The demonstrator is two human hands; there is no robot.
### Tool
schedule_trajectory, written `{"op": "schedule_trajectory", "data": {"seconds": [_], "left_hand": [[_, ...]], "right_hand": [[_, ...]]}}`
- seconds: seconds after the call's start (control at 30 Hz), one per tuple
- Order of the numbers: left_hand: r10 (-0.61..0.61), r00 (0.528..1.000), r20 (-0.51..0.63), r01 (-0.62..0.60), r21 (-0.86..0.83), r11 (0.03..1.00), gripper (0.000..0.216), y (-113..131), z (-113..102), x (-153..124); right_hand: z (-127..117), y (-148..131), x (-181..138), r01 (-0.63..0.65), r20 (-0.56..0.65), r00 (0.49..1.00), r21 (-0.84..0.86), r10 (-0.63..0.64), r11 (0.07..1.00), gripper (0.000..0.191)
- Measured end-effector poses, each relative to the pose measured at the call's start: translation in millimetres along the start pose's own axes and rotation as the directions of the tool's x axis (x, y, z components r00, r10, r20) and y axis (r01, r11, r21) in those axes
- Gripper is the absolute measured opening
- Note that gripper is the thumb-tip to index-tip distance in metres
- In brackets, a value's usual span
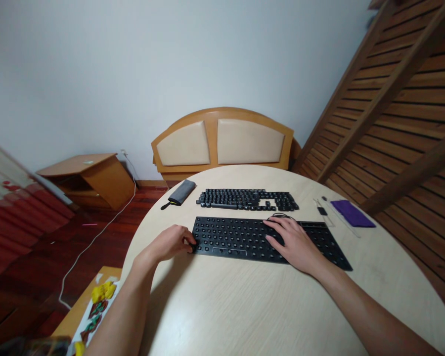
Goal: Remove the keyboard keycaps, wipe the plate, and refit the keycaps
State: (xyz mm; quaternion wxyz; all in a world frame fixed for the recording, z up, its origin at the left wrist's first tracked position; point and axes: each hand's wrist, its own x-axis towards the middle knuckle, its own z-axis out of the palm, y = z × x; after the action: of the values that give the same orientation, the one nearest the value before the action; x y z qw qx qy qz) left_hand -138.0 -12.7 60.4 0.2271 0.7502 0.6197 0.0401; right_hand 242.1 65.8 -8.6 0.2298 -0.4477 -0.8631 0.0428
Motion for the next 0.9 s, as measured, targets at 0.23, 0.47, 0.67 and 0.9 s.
{"op": "schedule_trajectory", "data": {"seconds": [0.23,0.47,0.67,0.9], "left_hand": [[-0.023,1.0,-0.018,0.024,0.037,0.999,0.021,0,3,0],[-0.027,1.0,-0.015,0.027,0.001,1.0,0.023,-2,4,-2],[-0.015,0.994,-0.109,0.006,-0.08,0.997,0.036,9,1,-2],[-0.002,0.904,-0.427,0.088,0.181,0.98,0.027,-7,-3,37]], "right_hand": [[0,1,0,0.011,-0.014,1.0,0.022,-0.011,1.0,0.042],[1,0,0,0.005,-0.015,1.0,0.014,-0.005,1.0,0.041],[1,0,0,0.004,-0.023,1.0,0.018,-0.004,1.0,0.041],[2,0,0,0.01,-0.021,1.0,0.026,-0.009,1.0,0.041]]}}
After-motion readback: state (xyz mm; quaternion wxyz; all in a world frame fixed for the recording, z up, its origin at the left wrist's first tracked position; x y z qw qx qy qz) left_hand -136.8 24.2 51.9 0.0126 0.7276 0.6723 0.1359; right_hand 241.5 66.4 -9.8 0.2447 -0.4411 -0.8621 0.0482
